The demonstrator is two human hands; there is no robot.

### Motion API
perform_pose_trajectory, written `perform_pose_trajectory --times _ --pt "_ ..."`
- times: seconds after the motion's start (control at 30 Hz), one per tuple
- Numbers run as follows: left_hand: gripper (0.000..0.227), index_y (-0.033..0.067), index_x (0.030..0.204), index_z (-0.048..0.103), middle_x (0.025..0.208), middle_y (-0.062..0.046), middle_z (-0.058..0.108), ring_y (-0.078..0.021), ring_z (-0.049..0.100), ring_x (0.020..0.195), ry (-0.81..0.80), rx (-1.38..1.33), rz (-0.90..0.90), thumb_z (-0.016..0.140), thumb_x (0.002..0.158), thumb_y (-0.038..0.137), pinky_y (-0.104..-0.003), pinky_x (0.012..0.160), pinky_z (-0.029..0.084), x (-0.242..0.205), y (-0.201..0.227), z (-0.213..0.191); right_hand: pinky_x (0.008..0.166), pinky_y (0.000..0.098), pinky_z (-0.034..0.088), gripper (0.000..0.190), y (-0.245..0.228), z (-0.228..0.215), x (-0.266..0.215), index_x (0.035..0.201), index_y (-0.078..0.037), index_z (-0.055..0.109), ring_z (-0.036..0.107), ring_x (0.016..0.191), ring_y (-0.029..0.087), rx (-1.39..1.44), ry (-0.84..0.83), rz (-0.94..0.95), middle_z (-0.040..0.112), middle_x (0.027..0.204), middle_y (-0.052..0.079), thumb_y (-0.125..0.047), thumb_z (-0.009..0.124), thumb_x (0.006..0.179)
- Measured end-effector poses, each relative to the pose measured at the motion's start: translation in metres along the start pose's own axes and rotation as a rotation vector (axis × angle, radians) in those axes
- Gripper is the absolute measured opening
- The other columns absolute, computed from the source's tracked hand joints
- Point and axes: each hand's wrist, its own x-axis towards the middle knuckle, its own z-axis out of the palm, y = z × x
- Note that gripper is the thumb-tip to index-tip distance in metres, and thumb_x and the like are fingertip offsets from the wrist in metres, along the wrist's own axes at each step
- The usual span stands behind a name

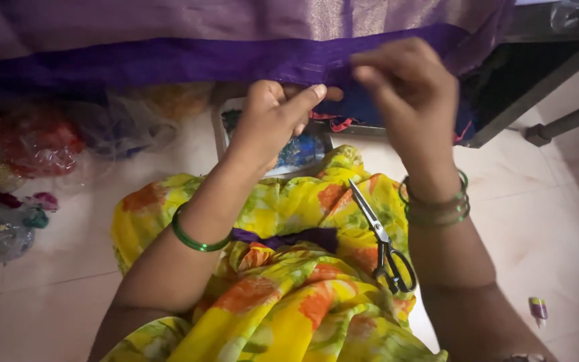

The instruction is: Making and cutting tassels on the edge of a saree using thread and scissors.

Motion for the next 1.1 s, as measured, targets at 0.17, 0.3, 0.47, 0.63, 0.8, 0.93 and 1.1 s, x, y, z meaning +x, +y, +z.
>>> perform_pose_trajectory --times 0.17,0.3,0.47,0.63,0.8,0.93,1.1 --pt "0.019 -0.0033 0.100 0.077 0.090 0.000 0.079 -0.0024 0.070 0.078 0.007 -0.040 0.129 0.071 0.093 0.012 -0.021 0.073 0.055 0.007 -0.008 -0.005 0.080 0.0218 0.057 0.011 -0.008 0.014 0.024 0.103 0.002 0.071 0.069 0.090 0.008 0.001 -0.328 -0.054 0.064 0.102 0.003 0.000 0.078 0.096" --pt "0.026 -0.0036 0.110 0.077 0.096 0.001 0.075 -0.0008 0.062 0.080 -0.004 0.014 0.076 0.075 0.098 0.019 -0.020 0.073 0.052 -0.002 -0.011 -0.014 0.083 0.0218 0.055 0.008 0.004 0.018 0.022 0.101 0.002 0.071 0.068 0.091 0.009 0.001 -0.315 -0.070 0.066 0.100 0.004 0.001 0.078 0.098" --pt "0.026 0.0026 0.116 0.076 0.086 -0.004 0.075 -0.0054 0.052 0.063 -0.173 0.132 -0.247 0.067 0.099 0.021 -0.022 0.056 0.043 -0.029 -0.071 -0.034 0.087 0.0219 0.053 0.009 0.014 0.018 0.021 0.101 0.000 0.069 0.064 0.093 0.006 0.099 -0.238 0.047 0.068 0.100 0.000 0.000 0.077 0.099" --pt "0.024 0.0000 0.120 0.074 0.094 -0.009 0.077 -0.0077 0.065 0.071 -0.070 -0.184 -0.340 0.064 0.102 0.014 -0.022 0.064 0.053 -0.071 -0.137 -0.056 0.087 0.0221 0.053 0.012 0.026 0.021 0.019 0.100 0.000 0.066 0.063 0.092 0.006 0.058 -0.234 0.014 0.066 0.099 0.001 0.000 0.077 0.101" --pt "0.026 -0.0013 0.119 0.072 0.097 -0.012 0.079 -0.0075 0.061 0.058 -0.039 -0.319 -0.345 0.061 0.101 0.014 -0.020 0.047 0.041 -0.083 -0.137 -0.062 0.085 0.0234 0.052 0.012 -0.003 0.031 0.012 0.097 0.000 0.062 0.060 0.093 0.009 0.047 -0.202 -0.096 0.060 0.103 0.003 0.005 0.073 0.097" --pt "0.023 -0.0016 0.118 0.074 0.098 -0.010 0.080 -0.0027 0.045 0.047 0.013 -0.166 -0.266 0.063 0.103 0.012 -0.019 0.043 0.035 -0.066 -0.115 -0.060 0.082 0.0338 0.050 0.019 -0.013 0.028 -0.010 0.096 0.002 0.057 0.061 0.091 0.024 -0.275 -0.062 -0.517 0.064 0.098 0.011 0.015 0.068 0.089" --pt "0.022 0.0024 0.114 0.073 0.095 -0.007 0.080 -0.0015 0.040 0.042 0.004 0.015 -0.231 0.061 0.102 0.017 -0.020 0.038 0.031 -0.027 -0.054 -0.033 0.073 0.0377 0.051 0.021 0.005 0.029 -0.049 0.099 0.005 0.051 0.063 0.081 0.028 -0.353 0.029 -0.719 0.067 0.089 0.011 0.018 0.064 0.089"
